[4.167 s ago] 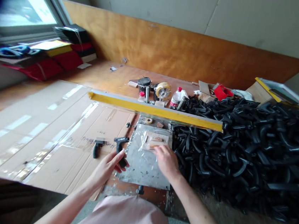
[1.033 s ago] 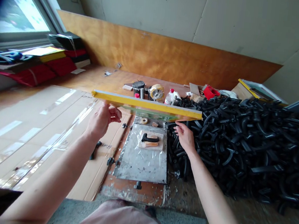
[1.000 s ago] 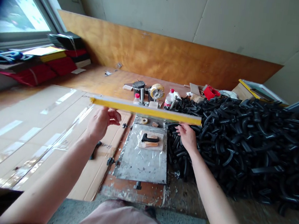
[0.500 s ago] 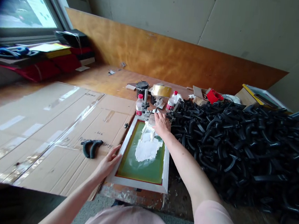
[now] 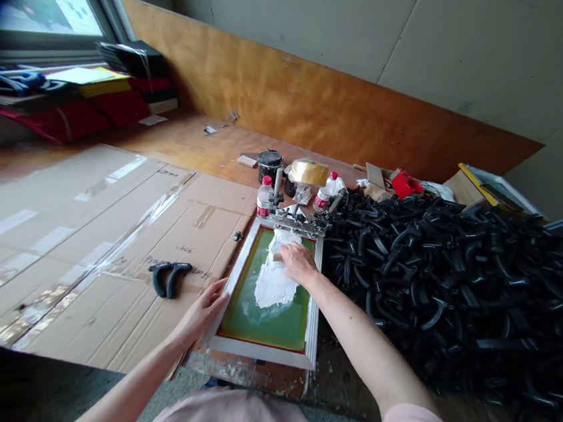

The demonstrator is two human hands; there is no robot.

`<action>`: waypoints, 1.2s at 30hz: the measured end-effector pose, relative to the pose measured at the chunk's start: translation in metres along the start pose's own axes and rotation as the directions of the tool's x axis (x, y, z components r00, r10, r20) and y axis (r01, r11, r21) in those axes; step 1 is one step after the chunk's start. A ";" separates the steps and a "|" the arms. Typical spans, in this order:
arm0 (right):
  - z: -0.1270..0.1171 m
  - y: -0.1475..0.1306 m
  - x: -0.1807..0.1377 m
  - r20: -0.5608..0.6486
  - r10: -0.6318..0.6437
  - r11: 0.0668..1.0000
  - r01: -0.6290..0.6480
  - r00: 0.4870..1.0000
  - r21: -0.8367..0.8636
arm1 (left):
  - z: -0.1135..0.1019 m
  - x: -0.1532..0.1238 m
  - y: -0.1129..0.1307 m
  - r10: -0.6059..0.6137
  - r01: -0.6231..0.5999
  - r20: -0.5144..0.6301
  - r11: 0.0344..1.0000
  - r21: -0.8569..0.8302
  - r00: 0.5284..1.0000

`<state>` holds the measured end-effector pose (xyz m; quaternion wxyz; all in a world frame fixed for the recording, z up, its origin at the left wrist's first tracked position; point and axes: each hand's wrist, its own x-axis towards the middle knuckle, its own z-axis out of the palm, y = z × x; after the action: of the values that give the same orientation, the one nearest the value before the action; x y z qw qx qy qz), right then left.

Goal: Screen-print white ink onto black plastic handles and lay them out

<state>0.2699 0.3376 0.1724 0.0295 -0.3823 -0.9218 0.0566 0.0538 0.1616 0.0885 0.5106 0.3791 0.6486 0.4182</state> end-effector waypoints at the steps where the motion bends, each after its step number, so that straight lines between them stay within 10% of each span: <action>1: 0.000 -0.003 -0.007 -0.003 -0.031 0.999 0.031 1.000 0.008 | 0.000 0.000 0.000 0.000 0.000 -0.004 1.000 -0.003 1.000; 9: -0.019 0.000 -0.018 0.025 -0.135 0.988 0.133 0.991 0.077 | 0.000 -0.003 0.008 -0.007 0.008 0.013 0.999 -0.054 1.000; 15: 0.006 -0.002 -0.008 -0.216 0.002 0.999 -0.010 0.976 -0.036 | -0.001 -0.005 0.014 -0.012 0.013 0.006 0.996 -0.087 1.000; 22: -0.002 -0.005 -0.033 -0.136 -0.089 0.994 0.097 0.987 0.050 | -0.002 -0.013 0.029 -0.042 0.046 0.029 0.987 -0.154 0.999; 31: -0.046 0.032 0.038 -0.113 0.286 0.949 -0.264 0.952 0.171 | -0.011 -0.023 0.062 -0.019 0.032 0.061 0.974 -0.226 0.998; 36: -0.066 0.079 0.009 -0.364 0.458 0.886 -0.380 0.811 0.266 | -0.021 -0.033 0.113 0.060 -0.046 0.062 0.978 -0.204 0.996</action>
<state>0.3254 0.4043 0.2281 0.2469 -0.5754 -0.7773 0.0620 0.0467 0.1694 0.2079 0.5569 0.3565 0.5745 0.4824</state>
